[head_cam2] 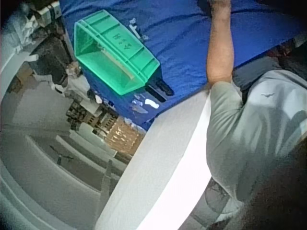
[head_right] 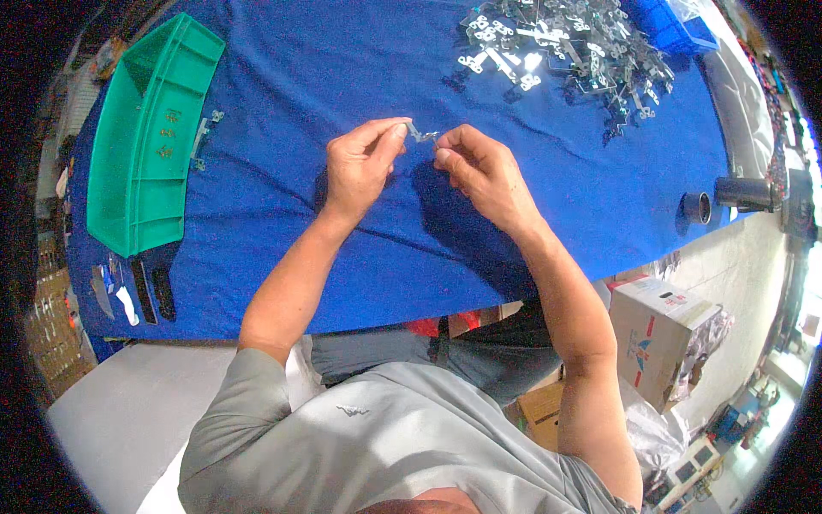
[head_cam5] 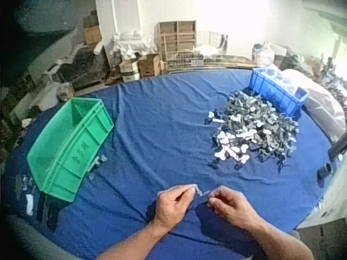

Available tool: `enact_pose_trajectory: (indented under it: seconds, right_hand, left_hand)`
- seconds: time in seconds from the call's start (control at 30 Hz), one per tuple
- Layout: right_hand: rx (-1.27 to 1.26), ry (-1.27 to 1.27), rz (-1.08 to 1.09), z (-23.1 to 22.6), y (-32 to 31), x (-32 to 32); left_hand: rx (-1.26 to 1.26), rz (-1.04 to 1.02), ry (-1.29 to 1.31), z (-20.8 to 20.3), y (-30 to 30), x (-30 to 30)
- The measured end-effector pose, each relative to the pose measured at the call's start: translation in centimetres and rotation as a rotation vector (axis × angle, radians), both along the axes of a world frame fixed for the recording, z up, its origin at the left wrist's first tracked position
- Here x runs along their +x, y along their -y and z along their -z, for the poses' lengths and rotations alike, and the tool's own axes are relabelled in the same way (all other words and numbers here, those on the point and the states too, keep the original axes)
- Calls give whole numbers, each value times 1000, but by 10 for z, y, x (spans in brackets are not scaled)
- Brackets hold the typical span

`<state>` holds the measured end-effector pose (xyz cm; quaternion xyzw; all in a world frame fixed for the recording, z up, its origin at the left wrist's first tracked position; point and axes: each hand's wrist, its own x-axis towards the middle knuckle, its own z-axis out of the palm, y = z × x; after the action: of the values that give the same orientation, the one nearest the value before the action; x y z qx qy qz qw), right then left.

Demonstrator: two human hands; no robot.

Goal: Assembling small metal and plastic components by hand at a workstation.

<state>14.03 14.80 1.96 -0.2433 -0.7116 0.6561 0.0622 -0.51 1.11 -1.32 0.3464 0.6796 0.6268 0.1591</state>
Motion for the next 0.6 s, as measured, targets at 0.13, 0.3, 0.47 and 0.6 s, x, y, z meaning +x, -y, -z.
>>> enact_pose_trajectory:
  seconds: [0.13, 0.3, 0.47, 0.6]
  right_hand:
    - [-6, 8, 16, -2, 1, -1]
    - [23, 5, 27, 0, 1, -1]
    - [72, 13, 32, 0, 0, -1]
    - [162, 31, -17, -2, -2, -1]
  left_hand:
    - [5, 4, -31, 0, 0, -1]
    - [3, 9, -47, 0, 0, -1]
    - [62, 16, -96, -5, -2, -1]
    - [12, 46, -270, -13, 0, -1]
